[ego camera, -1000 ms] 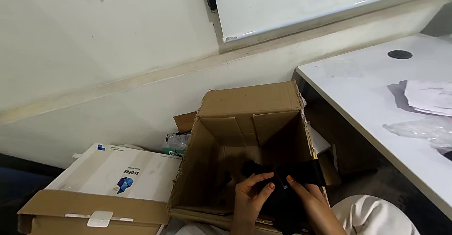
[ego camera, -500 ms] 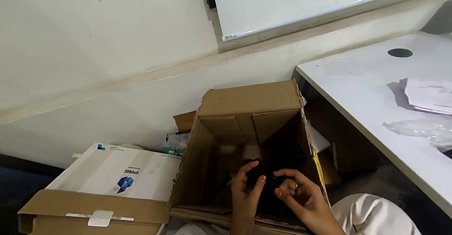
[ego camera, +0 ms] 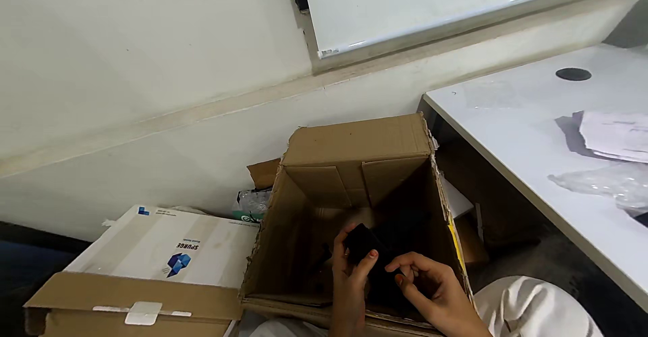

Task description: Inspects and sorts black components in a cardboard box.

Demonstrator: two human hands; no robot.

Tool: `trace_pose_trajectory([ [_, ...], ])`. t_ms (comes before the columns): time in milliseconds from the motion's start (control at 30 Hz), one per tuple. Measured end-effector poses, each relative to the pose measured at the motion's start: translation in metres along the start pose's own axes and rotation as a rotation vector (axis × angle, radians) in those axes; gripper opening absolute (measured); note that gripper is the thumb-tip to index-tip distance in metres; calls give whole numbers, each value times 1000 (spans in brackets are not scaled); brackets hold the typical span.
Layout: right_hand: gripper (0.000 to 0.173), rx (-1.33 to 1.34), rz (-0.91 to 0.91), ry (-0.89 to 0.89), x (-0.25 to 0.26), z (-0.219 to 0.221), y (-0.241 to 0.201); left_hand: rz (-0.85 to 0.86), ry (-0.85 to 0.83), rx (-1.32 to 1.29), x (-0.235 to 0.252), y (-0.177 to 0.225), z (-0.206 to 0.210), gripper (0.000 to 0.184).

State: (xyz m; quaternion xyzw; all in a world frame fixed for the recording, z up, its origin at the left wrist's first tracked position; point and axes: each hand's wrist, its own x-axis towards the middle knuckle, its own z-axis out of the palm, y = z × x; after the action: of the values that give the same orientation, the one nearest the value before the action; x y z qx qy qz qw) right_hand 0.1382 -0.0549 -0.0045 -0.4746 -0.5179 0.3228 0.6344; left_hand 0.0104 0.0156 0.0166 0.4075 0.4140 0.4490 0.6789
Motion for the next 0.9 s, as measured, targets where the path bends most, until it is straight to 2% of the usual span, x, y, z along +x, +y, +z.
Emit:
trace_pose_trajectory([
  [133,23,-69,14,-14,-1,0,1,-60,2,-4,0,2,1,52],
  [300,35,-109,41,-15,-1,-1,2,-45,-10,-23,0,2,0,55],
  [500,22,29,95,20,0,-3,-6,41,-51,71,-1,-2,-2,52],
  [600,35,96,137,-55,0,-6,-7,96,-87,116,-1,-4,-2,52],
  [700,41,57,53,-116,-1,-4,-2,150,-131,122,-1,-7,-4,51],
  [833,19,-157,-72,70,-2,3,10,215,-192,155,-1,-10,-6,48],
  [900,18,-224,-93,144,-1,2,13,265,-255,164,1,-13,-8,47],
])
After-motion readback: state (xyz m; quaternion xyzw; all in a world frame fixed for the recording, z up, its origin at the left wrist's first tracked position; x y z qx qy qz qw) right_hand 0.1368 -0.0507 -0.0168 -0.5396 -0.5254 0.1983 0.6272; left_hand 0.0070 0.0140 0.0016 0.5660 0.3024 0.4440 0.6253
